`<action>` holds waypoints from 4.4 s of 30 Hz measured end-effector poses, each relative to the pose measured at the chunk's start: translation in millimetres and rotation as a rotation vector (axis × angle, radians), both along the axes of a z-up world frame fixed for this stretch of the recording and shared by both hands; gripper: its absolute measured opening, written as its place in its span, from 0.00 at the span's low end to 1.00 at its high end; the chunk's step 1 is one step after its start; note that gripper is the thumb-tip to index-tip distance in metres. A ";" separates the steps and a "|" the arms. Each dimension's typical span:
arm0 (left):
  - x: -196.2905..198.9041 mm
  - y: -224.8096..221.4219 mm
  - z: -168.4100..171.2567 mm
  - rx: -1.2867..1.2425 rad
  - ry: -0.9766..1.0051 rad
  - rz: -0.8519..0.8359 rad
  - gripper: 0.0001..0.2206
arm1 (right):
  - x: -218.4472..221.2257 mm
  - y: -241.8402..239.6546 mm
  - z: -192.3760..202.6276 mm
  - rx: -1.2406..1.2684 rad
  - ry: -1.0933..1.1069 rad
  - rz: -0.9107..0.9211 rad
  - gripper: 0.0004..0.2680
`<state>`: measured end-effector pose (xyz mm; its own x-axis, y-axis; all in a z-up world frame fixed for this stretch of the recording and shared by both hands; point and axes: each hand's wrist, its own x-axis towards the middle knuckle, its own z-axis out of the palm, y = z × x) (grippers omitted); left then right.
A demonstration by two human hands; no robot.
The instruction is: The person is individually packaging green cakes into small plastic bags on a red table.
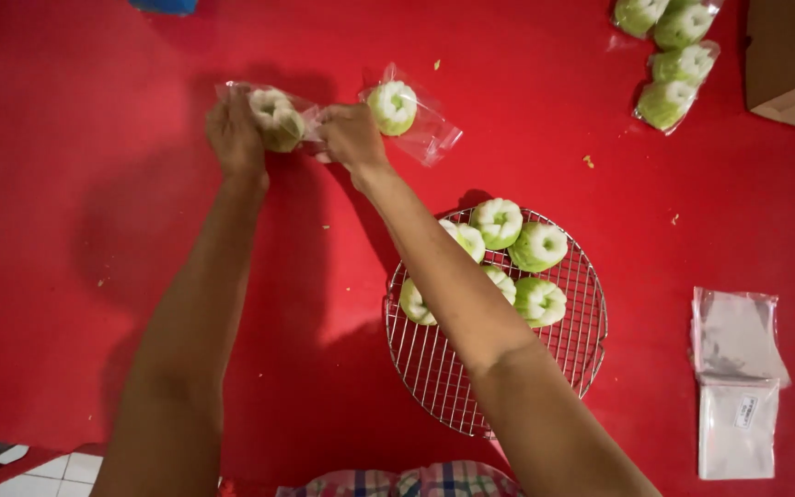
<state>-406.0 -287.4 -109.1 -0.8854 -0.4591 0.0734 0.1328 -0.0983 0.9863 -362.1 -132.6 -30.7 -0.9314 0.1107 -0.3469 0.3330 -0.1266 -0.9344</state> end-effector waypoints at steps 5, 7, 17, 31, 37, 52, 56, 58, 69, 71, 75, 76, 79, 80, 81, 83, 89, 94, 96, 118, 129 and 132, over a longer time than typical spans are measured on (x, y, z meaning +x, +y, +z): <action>-4.4 -3.0 -31.9 -0.326 -0.125 0.129 0.13 | 22.1 13.3 11.3 0.098 -0.185 -0.010 0.04; 28.4 13.6 -19.9 -0.284 -0.289 0.188 0.24 | 23.6 26.1 -0.2 0.043 -0.190 -0.064 0.03; 233.4 139.3 42.8 0.075 0.020 -0.702 0.19 | 56.0 93.5 55.7 -0.470 -0.202 -0.039 0.10; 255.4 161.2 60.5 -0.608 0.195 -0.655 0.41 | 329.8 267.6 75.5 0.113 0.291 -0.238 0.08; 303.3 170.5 76.4 -0.660 0.674 -0.376 0.35 | 428.2 399.8 4.9 0.763 0.185 -0.387 0.07; 432.2 239.1 67.4 -0.936 0.544 -0.663 0.39 | 445.9 523.8 -91.8 1.432 -0.393 -0.316 0.15; 440.0 252.8 82.6 -0.767 0.613 -0.652 0.25 | 455.9 535.0 -92.1 1.369 -0.015 -0.375 0.09; 441.5 265.8 82.6 -0.667 0.643 -0.688 0.20 | 460.3 522.8 -64.5 1.295 0.092 -0.442 0.10; 420.2 352.0 144.8 0.382 -0.446 -1.245 0.37 | 482.8 397.6 25.8 -0.739 0.493 -0.205 0.11; 420.1 353.3 136.9 0.410 -0.363 -1.198 0.23 | 481.1 381.9 36.9 -0.736 0.460 -0.223 0.10; 417.3 345.1 125.8 0.369 -0.208 -0.995 0.06 | 478.5 388.7 38.3 -0.718 0.439 -0.035 0.25; 414.6 342.3 119.7 0.369 -0.208 -0.992 0.06 | 479.6 384.3 48.4 -0.719 0.438 -0.032 0.25; 406.5 332.9 103.6 0.254 -0.102 -0.962 0.05 | 478.6 374.5 66.8 -0.748 0.465 0.012 0.34; 405.8 329.1 98.5 0.203 -0.087 -0.964 0.05 | 477.0 373.2 64.4 -0.645 0.476 -0.025 0.28; 405.1 325.3 93.4 0.152 -0.073 -0.966 0.05 | 475.5 371.8 62.0 -0.543 0.485 -0.061 0.23; 409.6 317.7 120.3 0.122 -0.076 -0.951 0.07 | 469.1 349.2 79.5 -0.332 0.473 -0.237 0.15; 415.3 305.5 143.6 0.133 -0.086 -0.916 0.12 | 462.0 343.9 64.5 0.062 0.471 -0.428 0.05; 412.7 311.8 107.1 0.205 -0.056 -1.025 0.07 | 460.2 339.3 60.0 -0.002 0.486 -0.444 0.05; 420.4 313.8 136.9 0.289 -0.149 -1.062 0.08 | 459.5 333.6 66.6 0.039 0.475 -0.433 0.06; 415.0 299.0 135.0 0.024 0.115 -1.008 0.13 | 459.6 351.3 68.9 -0.188 0.557 -0.413 0.05; 415.3 292.6 138.7 0.318 -0.004 -1.084 0.07 | 460.1 343.1 86.5 -0.127 0.610 -0.390 0.03; 418.8 291.6 140.5 0.278 0.067 -1.082 0.11 | 462.3 342.8 88.6 -0.177 0.596 -0.419 0.03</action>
